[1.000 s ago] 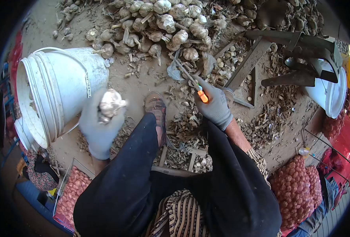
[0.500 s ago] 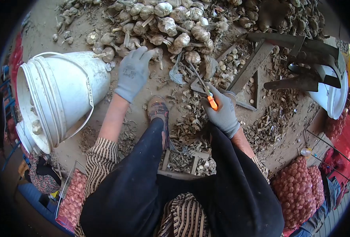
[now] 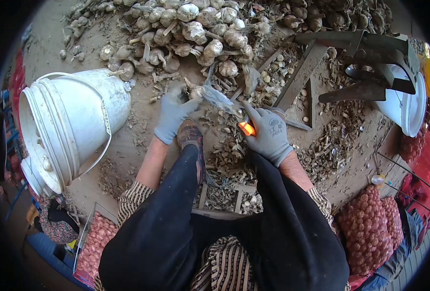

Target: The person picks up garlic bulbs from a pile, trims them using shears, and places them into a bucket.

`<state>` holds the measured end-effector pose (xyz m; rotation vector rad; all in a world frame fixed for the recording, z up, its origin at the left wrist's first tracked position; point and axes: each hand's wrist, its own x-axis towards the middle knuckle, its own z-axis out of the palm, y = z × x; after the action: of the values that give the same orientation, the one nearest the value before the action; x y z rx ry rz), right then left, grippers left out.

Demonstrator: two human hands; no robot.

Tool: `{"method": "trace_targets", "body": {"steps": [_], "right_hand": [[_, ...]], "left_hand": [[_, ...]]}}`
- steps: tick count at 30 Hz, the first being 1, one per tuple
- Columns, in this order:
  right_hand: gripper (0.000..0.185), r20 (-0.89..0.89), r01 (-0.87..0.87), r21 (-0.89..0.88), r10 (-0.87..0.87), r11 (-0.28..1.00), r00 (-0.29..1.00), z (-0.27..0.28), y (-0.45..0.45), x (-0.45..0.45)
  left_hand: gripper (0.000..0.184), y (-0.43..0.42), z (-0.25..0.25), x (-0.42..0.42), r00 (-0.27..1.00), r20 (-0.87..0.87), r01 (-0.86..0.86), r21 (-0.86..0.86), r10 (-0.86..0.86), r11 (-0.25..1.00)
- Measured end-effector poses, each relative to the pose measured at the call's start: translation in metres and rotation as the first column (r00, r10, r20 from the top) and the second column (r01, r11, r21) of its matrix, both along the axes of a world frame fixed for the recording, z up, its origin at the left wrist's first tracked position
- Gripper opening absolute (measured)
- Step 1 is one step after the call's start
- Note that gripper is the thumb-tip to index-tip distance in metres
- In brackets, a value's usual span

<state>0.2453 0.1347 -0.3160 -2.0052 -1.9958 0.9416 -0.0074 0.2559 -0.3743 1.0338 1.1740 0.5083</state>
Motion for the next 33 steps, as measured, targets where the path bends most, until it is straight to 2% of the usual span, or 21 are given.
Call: {"method": "trace_targets", "body": {"steps": [2, 4, 5, 7, 9, 10, 12, 14, 15, 17, 18, 19, 20, 21, 22, 24, 25, 27, 29, 31, 33], "right_hand": [[0.072, 0.044, -0.040, -0.012, 0.041, 0.999, 0.998, 0.005, 0.004, -0.002], [0.072, 0.067, -0.065, -0.035, 0.068, 0.997, 0.995, 0.007, 0.006, -0.003], [0.070, 0.040, -0.071, -0.016, 0.072, 0.997, 0.997, 0.006, 0.006, -0.003], [0.069, 0.010, -0.078, 0.001, 0.078, 0.997, 0.997, 0.003, 0.001, -0.004], [0.063, -0.287, 0.090, -0.103, -0.116, 0.991, 0.951, -0.005, -0.008, -0.005], [0.056, -0.353, 0.188, -0.099, -0.211, 0.977, 0.911, -0.008, -0.009, -0.006], [0.053, -0.316, 0.217, -0.045, -0.220, 0.975, 0.923, -0.016, -0.009, -0.003], [0.052, -0.348, 0.250, -0.086, -0.264, 0.964, 0.899, -0.017, -0.012, -0.008], [0.052, -0.364, 0.257, -0.100, -0.276, 0.961, 0.890, -0.014, -0.012, -0.010], [0.052, -0.383, 0.260, -0.123, -0.288, 0.958, 0.878, -0.011, -0.009, -0.011], [0.052, -0.368, 0.260, -0.119, -0.286, 0.958, 0.885, -0.011, -0.008, -0.011], [0.052, -0.351, 0.259, -0.116, -0.283, 0.959, 0.893, -0.011, -0.007, -0.010], [0.052, -0.350, 0.255, -0.112, -0.278, 0.960, 0.894, -0.011, -0.007, -0.010], [0.051, -0.378, 0.290, -0.140, -0.321, 0.947, 0.868, -0.012, -0.007, -0.012], [0.051, -0.402, 0.324, -0.170, -0.365, 0.931, 0.840, -0.013, -0.007, -0.013], [0.051, -0.386, 0.313, -0.149, -0.347, 0.938, 0.855, -0.010, -0.003, -0.014], [0.051, -0.373, 0.301, -0.132, -0.329, 0.944, 0.868, -0.008, -0.002, -0.014], [0.053, -0.361, 0.295, -0.172, -0.339, 0.940, 0.869, -0.004, 0.000, -0.013], [0.055, -0.294, 0.192, -0.049, -0.198, 0.980, 0.935, -0.005, 0.000, -0.010], [0.058, -0.238, 0.129, -0.123, -0.156, 0.984, 0.959, -0.001, 0.000, -0.008], [0.063, -0.214, 0.067, -0.062, -0.078, 0.996, 0.974, 0.000, 0.000, -0.009]], "left_hand": [[0.045, -0.014, 0.028, 0.008, 0.999, 0.038, -0.029, -0.116, 0.033, 0.993], [0.049, -0.022, 0.033, 0.004, 0.950, -0.234, 0.270, 0.296, -0.204, 0.916], [0.050, -0.024, 0.035, 0.003, 0.963, -0.159, 0.247, 0.208, -0.217, 0.946], [0.050, -0.024, 0.049, 0.003, 0.960, -0.174, 0.252, 0.195, -0.219, 0.948], [0.051, -0.023, 0.047, -0.003, 0.957, -0.194, 0.252, 0.189, -0.216, 0.949], [0.050, -0.024, 0.036, -0.009, 0.987, -0.035, 0.156, 0.068, -0.154, 0.985], [0.047, -0.017, 0.031, -0.023, 0.978, 0.208, 0.042, -0.131, -0.014, 0.990], [0.044, -0.002, 0.040, -0.029, 0.884, 0.387, -0.092, -0.408, 0.263, 0.909], [0.042, 0.008, 0.043, -0.036, 0.838, 0.457, -0.103, -0.404, 0.299, 0.909], [0.043, 0.034, 0.029, -0.051, 0.875, 0.433, -0.113, -0.250, 0.215, 0.962], [0.045, 0.049, 0.036, -0.045, 0.966, 0.170, -0.168, -0.167, 0.196, 0.972], [0.045, 0.061, 0.030, -0.038, 0.995, -0.093, -0.045, 0.004, 0.045, 0.999], [0.046, 0.076, 0.024, -0.031, 0.926, -0.371, 0.121, 0.135, -0.063, 0.983], [0.053, 0.091, 0.020, -0.024, 0.618, -0.770, 0.466, 0.200, -0.155, 0.862], [0.053, 0.099, 0.008, -0.019, 0.619, -0.770, 0.465, 0.202, -0.154, 0.862], [0.063, 0.106, -0.012, -0.005, 0.299, -0.945, 0.633, 0.090, -0.136, 0.769], [0.071, 0.110, -0.018, -0.005, 0.297, -0.937, 0.621, 0.045, -0.181, 0.783], [0.072, 0.100, -0.017, -0.013, 0.354, -0.924, 0.602, 0.109, -0.142, 0.791], [0.073, 0.084, -0.005, -0.019, 0.404, -0.908, 0.591, 0.165, -0.112, 0.789], [0.068, 0.058, 0.012, -0.026, 0.807, -0.560, 0.324, 0.152, -0.188, 0.934], [0.073, 0.023, 0.001, -0.032, 0.956, -0.287, 0.191, 0.433, -0.067, 0.881]]}}
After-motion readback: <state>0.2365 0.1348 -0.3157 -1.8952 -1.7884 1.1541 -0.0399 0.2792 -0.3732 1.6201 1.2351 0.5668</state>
